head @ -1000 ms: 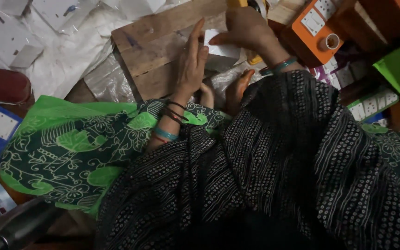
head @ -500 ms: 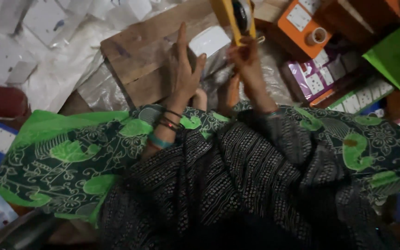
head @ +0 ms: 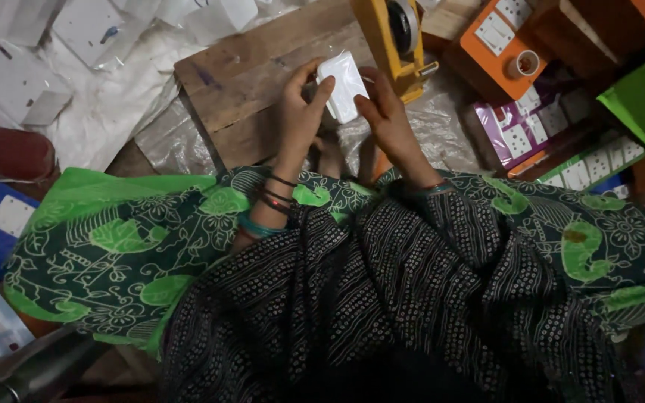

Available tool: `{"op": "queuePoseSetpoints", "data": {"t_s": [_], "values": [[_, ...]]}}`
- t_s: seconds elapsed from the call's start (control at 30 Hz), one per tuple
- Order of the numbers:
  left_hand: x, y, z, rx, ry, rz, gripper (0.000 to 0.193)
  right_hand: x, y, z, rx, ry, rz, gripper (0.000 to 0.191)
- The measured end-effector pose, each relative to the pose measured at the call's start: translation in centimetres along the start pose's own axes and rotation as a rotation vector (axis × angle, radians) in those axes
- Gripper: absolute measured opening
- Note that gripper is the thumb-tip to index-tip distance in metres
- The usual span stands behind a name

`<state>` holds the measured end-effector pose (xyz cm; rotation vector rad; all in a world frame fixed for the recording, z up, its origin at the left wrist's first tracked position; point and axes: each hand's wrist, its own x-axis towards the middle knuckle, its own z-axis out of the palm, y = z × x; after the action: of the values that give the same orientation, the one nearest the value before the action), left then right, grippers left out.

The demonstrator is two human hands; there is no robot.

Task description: The person sits on the floor and seals small white boxes using a yellow tape dispenser, pressing tape flaps closed on each box. Sealed boxes are set aside among a large spread of finished and unfinished boxes covering the floor.

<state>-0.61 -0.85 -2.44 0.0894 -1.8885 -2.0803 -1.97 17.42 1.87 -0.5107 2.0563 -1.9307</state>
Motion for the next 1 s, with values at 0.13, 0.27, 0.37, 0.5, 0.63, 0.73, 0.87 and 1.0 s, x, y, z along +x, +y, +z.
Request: {"op": "queuePoseSetpoints", "data": {"t_s": [0.13,0.27,0.37,0.5,0.63,0.73,0.87,1.0], "values": [[0.0,1.3,-0.5,0.157,0.068,-0.049,0.04,0.0,-1.2,0.0,-0.152,-0.074,-0.055,0.042],[0.0,2.0,-0.4,0.098,0.115,-0.04,0.037,-0.2,-2.6,0.4,-0.296,-0.092,-0.054,0.041],[0.1,1.8,-0.3,0.092,0.142,-0.084,0.035,-0.1,-2.7,0.3,-0.336,-0.102,-0.046,0.041],[0.3,1.4,-0.4,-0.012,0.147,-0.087,0.028,-0.2,-1.3,-0.2,-0.412,-0.109,-0.056,0.042],[0.6,2.8,-0.8,0.01,0.133,-0.184,0.019,0.2,0.9,-0.7,-0.494,-0.135,-0.204,0.046],[0.8,5.1,-1.1,0.104,0.153,-0.014,0.011,1.1,1.8,-1.0,-0.605,-0.147,0.023,0.051],[1.9,7.3,-1.3,0.101,0.299,0.168,0.015,2.6,1.9,-1.0,-0.564,-0.106,-0.244,0.047],[2.6,6.7,-1.3,0.346,0.26,0.168,0.051,3.1,1.3,-1.0,-0.552,-0.167,0.028,0.05]]}}
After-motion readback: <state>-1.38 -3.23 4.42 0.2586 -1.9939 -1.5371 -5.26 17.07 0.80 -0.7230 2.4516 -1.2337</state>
